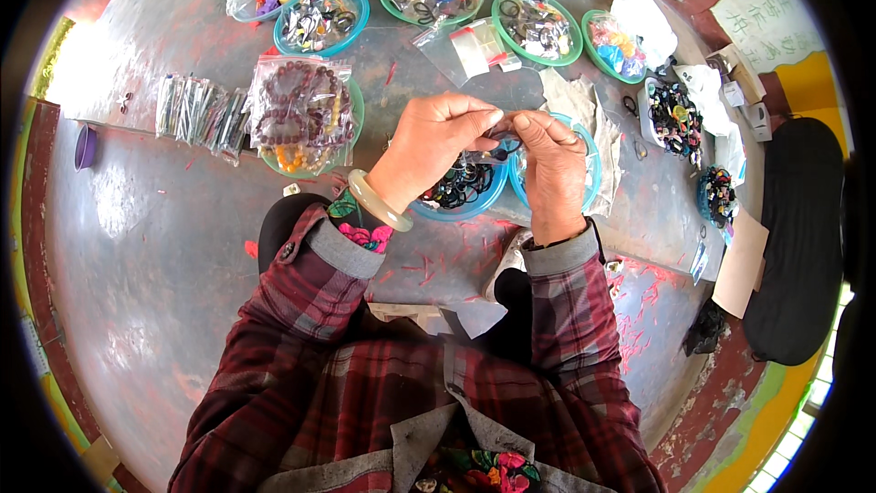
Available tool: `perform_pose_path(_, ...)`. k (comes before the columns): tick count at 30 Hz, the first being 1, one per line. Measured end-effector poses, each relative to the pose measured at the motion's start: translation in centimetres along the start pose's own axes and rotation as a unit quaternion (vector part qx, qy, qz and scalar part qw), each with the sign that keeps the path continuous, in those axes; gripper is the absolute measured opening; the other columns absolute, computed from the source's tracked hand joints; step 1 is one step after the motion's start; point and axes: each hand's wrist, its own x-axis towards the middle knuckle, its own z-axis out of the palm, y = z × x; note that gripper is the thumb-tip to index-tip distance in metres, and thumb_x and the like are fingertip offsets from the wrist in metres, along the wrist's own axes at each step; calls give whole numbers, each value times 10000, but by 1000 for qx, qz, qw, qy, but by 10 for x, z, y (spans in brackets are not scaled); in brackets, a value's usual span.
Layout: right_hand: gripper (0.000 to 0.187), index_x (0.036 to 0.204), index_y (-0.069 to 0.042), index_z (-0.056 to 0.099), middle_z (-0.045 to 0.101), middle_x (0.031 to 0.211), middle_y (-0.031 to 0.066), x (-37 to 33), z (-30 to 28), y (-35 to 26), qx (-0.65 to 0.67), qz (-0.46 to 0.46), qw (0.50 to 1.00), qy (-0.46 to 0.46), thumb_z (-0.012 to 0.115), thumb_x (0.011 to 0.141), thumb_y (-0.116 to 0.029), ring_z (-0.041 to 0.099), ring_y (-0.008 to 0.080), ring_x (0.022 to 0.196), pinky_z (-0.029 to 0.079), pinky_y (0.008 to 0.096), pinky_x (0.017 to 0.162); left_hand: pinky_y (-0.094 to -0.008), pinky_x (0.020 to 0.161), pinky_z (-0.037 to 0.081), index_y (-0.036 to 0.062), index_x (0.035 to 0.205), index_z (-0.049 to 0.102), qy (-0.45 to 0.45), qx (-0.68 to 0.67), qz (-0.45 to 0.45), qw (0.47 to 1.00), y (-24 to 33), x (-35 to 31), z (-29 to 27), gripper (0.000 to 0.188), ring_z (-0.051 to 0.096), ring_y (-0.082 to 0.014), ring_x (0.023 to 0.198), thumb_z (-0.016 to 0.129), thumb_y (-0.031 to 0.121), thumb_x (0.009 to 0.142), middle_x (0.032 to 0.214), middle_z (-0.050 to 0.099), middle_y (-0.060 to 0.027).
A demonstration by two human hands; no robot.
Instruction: The person sits at a table and packs small keychains into clear plastic bags. They pick up a keychain from a blue bowl, place it into a bag, and then seal the bag. The person repeats this process for multiple keychains, placing the finished packages on the table.
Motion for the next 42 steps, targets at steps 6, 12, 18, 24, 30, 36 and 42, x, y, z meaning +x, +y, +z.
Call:
perform_pose_path(6,72,845,-2,663,642,786,38,-3,1,-5,-5,-38,999,22,653,786,-41,551,84,702,433,211,679,-304,769,544,-76,962,596,-7,-8,9,1000,3,0,0,206,624,-187,844,541,107,884,920,628,-134)
perform_pose_path(12,75,845,-5,658,632,773,14,-5,0,-9,25,-26,998,47,661,771,-15,543,64,702,422,194,663,-309,767,542,-73,963,595,-19,7,25,999,1,0,-2,228,624,-191,849,527,134,896,918,628,-132)
perform_pose_path(18,85,846,-2,655,628,772,9,-2,-5,-10,-7,-52,996,68,663,761,3,537,63,691,420,195,652,-299,768,518,-40,1027,584,-17,20,20,999,3,2,-6,244,605,-162,888,538,157,891,974,624,-105)
perform_pose_path(24,77,797,-18,666,604,755,14,-3,-4,-15,-232,-110,966,8,671,732,23,528,71,680,406,200,630,-317,785,467,38,1029,609,0,385,247,889,1,6,-9,251,567,-186,956,635,137,800,995,627,-85)
perform_pose_path(30,109,809,-31,679,600,744,15,-3,-5,-16,-279,-101,954,-40,676,718,29,528,74,679,407,206,615,-341,782,461,43,879,663,-55,439,287,850,-7,11,-16,147,577,-249,901,668,114,750,896,641,-86)
perform_pose_path(36,59,803,-15,678,636,738,29,-5,-4,-19,-159,-37,986,13,664,748,0,543,74,669,421,206,614,-256,673,455,8,832,664,-35,332,88,939,9,5,-13,128,582,-122,721,637,129,800,803,644,-63)
perform_pose_path(42,94,833,-1,642,654,735,81,0,-11,-16,-64,24,995,71,632,809,-91,591,111,627,434,210,572,-226,680,442,-33,902,645,-1,220,-1,976,8,8,-20,165,567,-70,760,615,106,820,832,652,-33)
